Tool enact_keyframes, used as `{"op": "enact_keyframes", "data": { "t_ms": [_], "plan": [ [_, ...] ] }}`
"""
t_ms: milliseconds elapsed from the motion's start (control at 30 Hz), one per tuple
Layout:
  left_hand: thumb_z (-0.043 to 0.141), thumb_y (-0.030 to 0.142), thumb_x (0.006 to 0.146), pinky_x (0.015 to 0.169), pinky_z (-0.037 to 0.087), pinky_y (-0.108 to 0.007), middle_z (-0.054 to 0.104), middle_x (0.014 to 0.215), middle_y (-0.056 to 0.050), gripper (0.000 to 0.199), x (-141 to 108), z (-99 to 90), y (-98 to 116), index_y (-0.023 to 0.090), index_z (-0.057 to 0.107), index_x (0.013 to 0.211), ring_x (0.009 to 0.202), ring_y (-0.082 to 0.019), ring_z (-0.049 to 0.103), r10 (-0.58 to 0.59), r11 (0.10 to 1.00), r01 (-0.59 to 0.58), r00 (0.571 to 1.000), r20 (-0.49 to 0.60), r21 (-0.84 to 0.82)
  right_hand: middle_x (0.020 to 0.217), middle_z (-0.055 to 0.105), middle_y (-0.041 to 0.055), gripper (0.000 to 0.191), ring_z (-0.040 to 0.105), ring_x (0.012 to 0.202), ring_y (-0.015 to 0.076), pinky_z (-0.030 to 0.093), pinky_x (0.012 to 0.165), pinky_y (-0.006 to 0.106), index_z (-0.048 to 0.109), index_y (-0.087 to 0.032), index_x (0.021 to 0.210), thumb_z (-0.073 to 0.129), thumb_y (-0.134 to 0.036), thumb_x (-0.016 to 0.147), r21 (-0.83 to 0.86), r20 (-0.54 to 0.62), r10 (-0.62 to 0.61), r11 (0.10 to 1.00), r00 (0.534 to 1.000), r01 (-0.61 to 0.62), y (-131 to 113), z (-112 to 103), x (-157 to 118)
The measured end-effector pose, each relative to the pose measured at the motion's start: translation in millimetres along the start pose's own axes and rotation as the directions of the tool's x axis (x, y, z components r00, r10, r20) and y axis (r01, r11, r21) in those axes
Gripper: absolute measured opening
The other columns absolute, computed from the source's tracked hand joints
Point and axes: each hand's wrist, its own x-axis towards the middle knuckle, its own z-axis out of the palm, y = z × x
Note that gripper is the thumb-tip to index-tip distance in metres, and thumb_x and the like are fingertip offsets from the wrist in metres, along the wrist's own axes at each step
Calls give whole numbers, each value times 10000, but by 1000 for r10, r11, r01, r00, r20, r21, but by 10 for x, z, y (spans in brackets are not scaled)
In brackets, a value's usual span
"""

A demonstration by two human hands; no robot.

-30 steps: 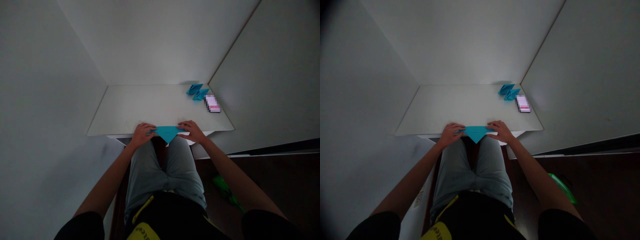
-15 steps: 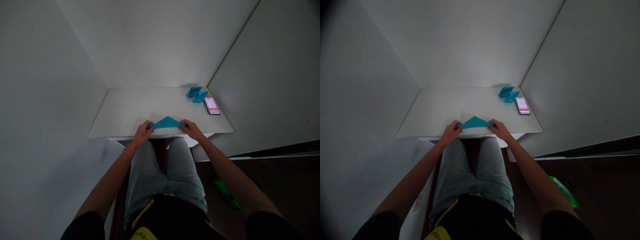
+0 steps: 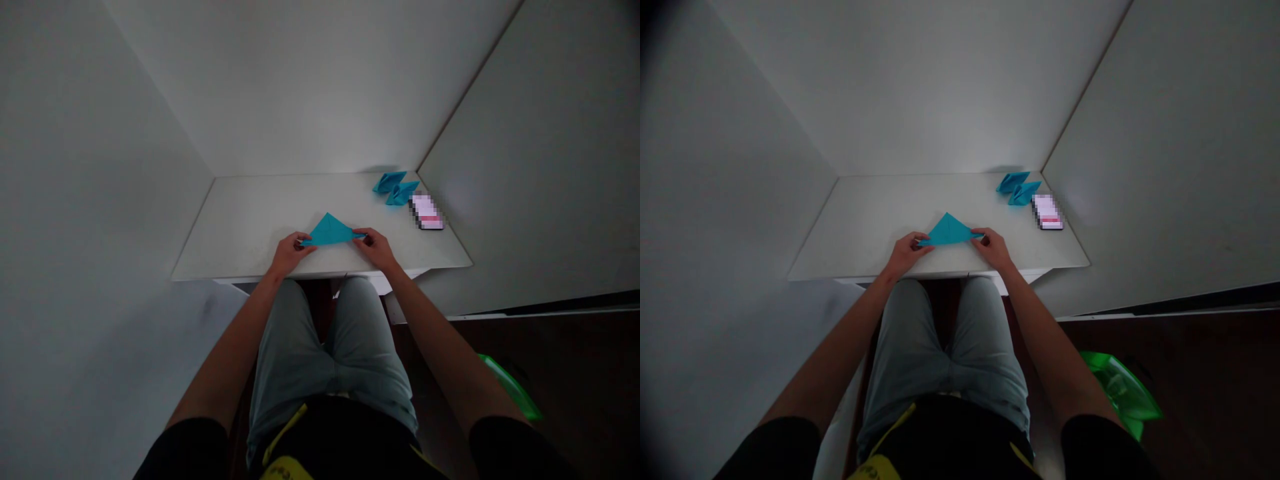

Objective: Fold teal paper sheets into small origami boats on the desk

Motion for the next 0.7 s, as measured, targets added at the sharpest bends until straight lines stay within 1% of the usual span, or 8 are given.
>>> {"op": "enact_keyframes", "data": {
  "t_ms": [100,200,300,433,700],
  "plan": [
    [838,515,811,694,517,-304,739,823,-13,398,-14,-4,9,218,783,1070,699,-158,621,-3,1000,3,1000,-25,13,693,624,3,526,541,632,193,501,671,363,807,-229,1236,726,-606,878,-4,-16,6,1000,1000,-6,-13,5,-17],
    [805,522,852,648,478,-297,702,739,0,359,-20,-2,9,220,800,1047,651,-153,593,-1,1000,3,998,-64,27,697,628,11,562,534,627,192,501,671,369,813,-219,1255,718,-631,884,-5,-25,5,1000,1000,-6,-17,21,-13],
    [783,548,863,611,437,-290,646,661,17,365,-30,3,1,223,801,1028,611,-149,559,-4,1000,5,997,-81,16,688,634,12,609,529,619,192,500,656,370,809,-219,1278,722,-667,876,-10,-27,8,1000,1000,-8,-17,30,-8],
    [772,563,860,613,436,-285,641,663,19,377,-41,6,11,218,790,1008,614,-146,561,-3,1000,3,996,-92,2,667,617,0,639,521,612,188,489,632,361,808,-223,1284,746,-694,857,2,-30,13,1000,999,-13,-29,31,-12],
    [782,516,849,632,459,-288,655,671,17,331,-48,-12,63,213,788,983,621,-145,572,10,1000,-9,998,-68,14,661,592,-2,592,508,600,184,455,608,348,813,-224,1217,768,-683,845,17,-25,13,1000,1000,-13,-60,32,-20]
  ]
}}
